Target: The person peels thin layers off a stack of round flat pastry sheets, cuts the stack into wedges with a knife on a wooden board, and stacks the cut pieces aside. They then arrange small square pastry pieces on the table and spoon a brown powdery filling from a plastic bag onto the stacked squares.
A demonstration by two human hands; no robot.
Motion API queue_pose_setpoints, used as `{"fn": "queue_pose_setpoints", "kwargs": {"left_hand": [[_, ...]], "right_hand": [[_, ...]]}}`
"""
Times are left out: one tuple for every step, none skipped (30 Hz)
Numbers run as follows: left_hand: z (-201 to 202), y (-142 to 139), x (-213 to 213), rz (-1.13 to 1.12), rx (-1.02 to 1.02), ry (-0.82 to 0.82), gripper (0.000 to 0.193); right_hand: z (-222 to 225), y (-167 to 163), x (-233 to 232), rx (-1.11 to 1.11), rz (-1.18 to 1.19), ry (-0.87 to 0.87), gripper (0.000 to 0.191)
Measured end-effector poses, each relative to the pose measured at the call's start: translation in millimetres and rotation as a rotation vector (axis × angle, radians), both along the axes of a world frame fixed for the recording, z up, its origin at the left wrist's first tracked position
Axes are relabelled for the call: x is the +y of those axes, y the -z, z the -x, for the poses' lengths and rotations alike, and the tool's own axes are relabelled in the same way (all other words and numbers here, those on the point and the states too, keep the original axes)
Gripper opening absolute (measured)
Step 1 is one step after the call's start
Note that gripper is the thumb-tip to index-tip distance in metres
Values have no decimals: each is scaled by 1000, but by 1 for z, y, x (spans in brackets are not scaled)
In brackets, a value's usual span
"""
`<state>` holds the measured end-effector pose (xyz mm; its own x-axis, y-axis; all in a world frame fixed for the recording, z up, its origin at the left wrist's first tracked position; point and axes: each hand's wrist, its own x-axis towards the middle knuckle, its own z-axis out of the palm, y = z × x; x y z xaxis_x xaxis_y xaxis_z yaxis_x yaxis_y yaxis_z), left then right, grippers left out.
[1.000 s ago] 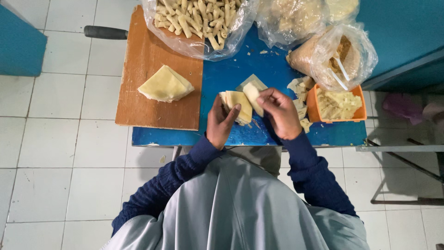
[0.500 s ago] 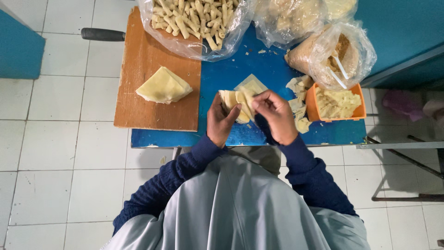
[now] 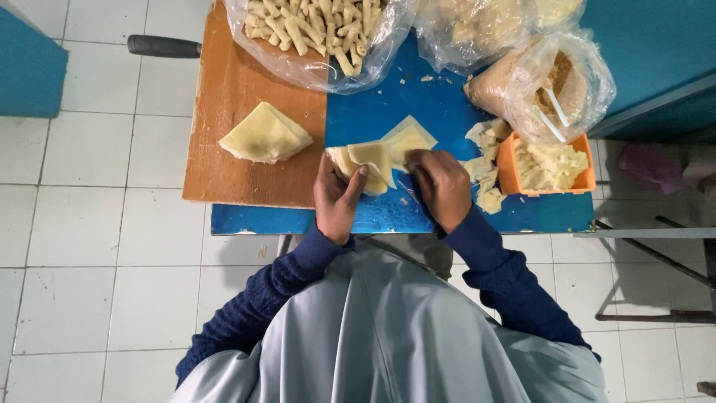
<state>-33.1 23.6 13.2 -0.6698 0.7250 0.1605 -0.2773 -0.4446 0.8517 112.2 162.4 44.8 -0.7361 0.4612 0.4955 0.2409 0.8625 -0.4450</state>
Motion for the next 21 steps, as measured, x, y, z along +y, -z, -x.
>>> {"fn": "queue_pose_setpoints", "kwargs": {"left_hand": [[0, 0, -1, 8, 8, -6, 37], [0, 0, -1, 16, 14, -11, 37], [0, 1, -1, 20, 20, -9, 37], [-1, 2, -1, 22, 26, -7, 36], [-1, 3, -1, 24, 32, -6, 36], [-2, 4, 0, 36, 37, -14, 35], [-2, 5, 1, 46, 43, -22, 34], [-2, 7, 3, 55, 50, -30, 33], [-3, 8, 4, 61, 32, -19, 33], [-4, 9, 6, 68, 14, -9, 33], [-4, 10, 8, 75, -3, 1, 33], [-5, 11, 10, 66, 38, 4, 32], [-6, 12, 11, 59, 80, 7, 31], [-6, 12, 13, 52, 123, 11, 31], [-7, 13, 14, 75, 150, 9, 30], [-7, 12, 15, 95, 179, 8, 30], [-7, 12, 15, 118, 208, 8, 29], [-7, 12, 14, 156, 201, 7, 30], [-6, 11, 13, 193, 192, 5, 30], [-5, 10, 12, 229, 184, 0, 30], [-3, 9, 10, 171, 138, 13, 31]], "right_hand": [[-1, -2, -5, 6, -12, -18, 13], [-1, -4, -9, 7, -11, -27, 14], [-1, -6, -12, 10, -11, -33, 15], [-1, -7, -14, 13, -12, -41, 16], [-1, -9, -16, -3, -17, -36, 15], [0, -11, -17, -19, -22, -32, 14], [0, -14, -18, -33, -27, -27, 13], [0, -17, -18, -12, 11, -46, 15], [0, -21, -17, 10, 48, -66, 17], [-1, -25, -17, 32, 87, -86, 20], [0, -28, -18, 58, 180, -75, 19], [0, -30, -18, 83, 271, -65, 19], [1, -30, -20, 109, 363, -54, 20], [1, -29, -21, 118, 342, -69, 21], [4, -26, -23, 126, 320, -84, 22], [5, -22, -24, 136, 296, -98, 24], [6, -17, -22, 131, 382, -71, 19], [7, -12, -18, 124, 471, -46, 15], [7, -7, -12, 116, 558, -23, 10], [7, -4, -1, 183, 675, -27, 10], [5, -3, 13, 249, 794, -32, 10]]}}
